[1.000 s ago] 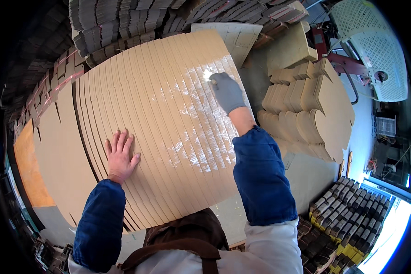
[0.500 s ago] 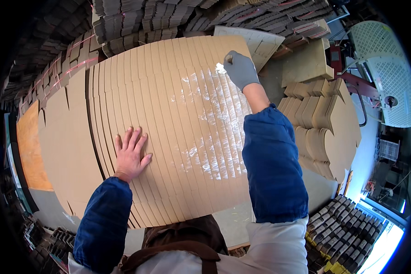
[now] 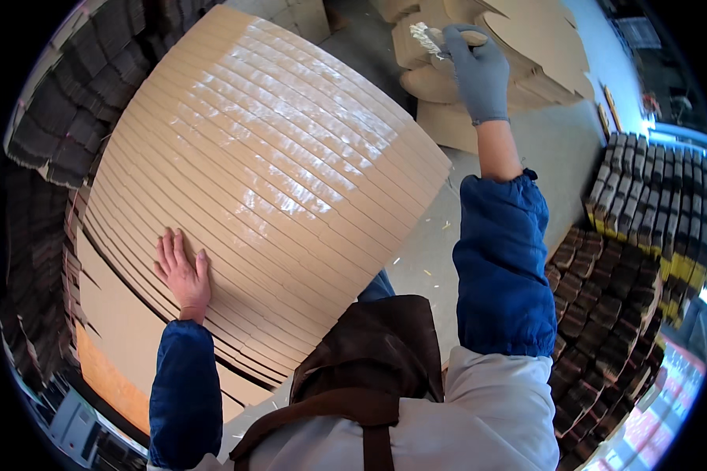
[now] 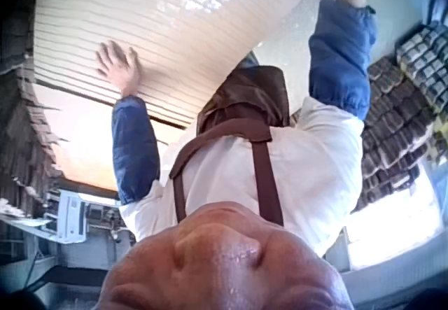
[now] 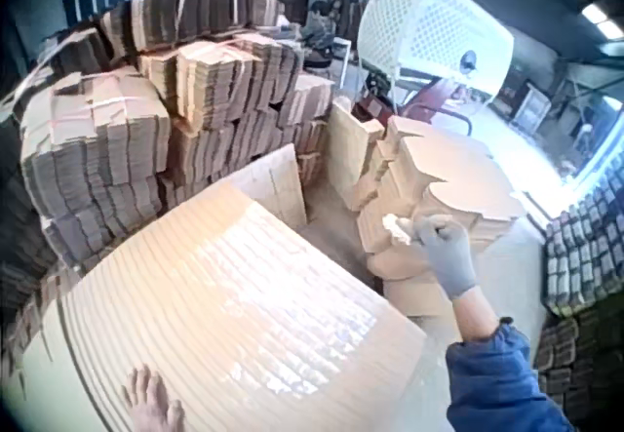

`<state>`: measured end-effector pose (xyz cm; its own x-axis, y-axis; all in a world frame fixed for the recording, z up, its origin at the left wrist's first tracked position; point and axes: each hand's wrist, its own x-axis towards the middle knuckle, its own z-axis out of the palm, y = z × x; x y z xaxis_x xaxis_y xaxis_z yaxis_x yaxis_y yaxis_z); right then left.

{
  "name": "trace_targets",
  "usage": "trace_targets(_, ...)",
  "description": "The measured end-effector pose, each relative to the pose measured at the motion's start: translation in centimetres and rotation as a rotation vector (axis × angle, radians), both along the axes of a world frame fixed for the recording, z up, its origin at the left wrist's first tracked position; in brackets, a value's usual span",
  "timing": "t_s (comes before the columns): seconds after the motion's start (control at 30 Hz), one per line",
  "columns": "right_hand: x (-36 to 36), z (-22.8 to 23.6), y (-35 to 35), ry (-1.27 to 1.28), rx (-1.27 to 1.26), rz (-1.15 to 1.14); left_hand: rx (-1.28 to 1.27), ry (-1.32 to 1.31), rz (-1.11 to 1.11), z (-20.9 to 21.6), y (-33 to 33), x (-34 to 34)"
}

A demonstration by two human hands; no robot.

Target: The person aligns a stack of corrugated cardboard sheets on a workbench. They then use a brush to apply a white adhesive substance onto the surface of the cardboard, spreading it evenly across the material.

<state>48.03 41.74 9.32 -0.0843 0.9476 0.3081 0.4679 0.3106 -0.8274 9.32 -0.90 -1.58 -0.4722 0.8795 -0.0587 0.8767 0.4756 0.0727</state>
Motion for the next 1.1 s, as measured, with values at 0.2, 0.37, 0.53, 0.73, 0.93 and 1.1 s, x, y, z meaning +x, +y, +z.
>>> trace_targets(0.2, 21.1, -7.2, -14.4, 0.412, -0.099, -0.513, 0.059, 0.088, -0.081, -1.4, -0.9, -1.0)
trace_targets(0.37, 25.1, -26.8, -24.8, 0.31, -0.381, -0.639, 0.16, -0.024, -0.261, -2.6, -1.2, -3.0)
trace_targets(0.53, 18.1, -44.9, -26.6, 0.15, -0.541, -0.512, 0.128, -0.224, -0.122, -0.4, -1.4, -1.9)
trace_targets(0.73, 12.0, -60.9, -22.2, -0.007, -0.511, -0.306, 0.158, -0.264, -0.028, -1.0, -1.2, -1.4)
trace_targets(0.93, 9.7, -71.3, -20.0, -0.108, -0.62, -0.197, 0.129, -0.259, 0.077, -2.2, 1.7, 1.6)
trace_targets(1.1, 9.3, -75.1, -20.0, -0.185, -0.639, -0.15, 0.123, -0.263, 0.114, -2.6, 2.5, 2.8)
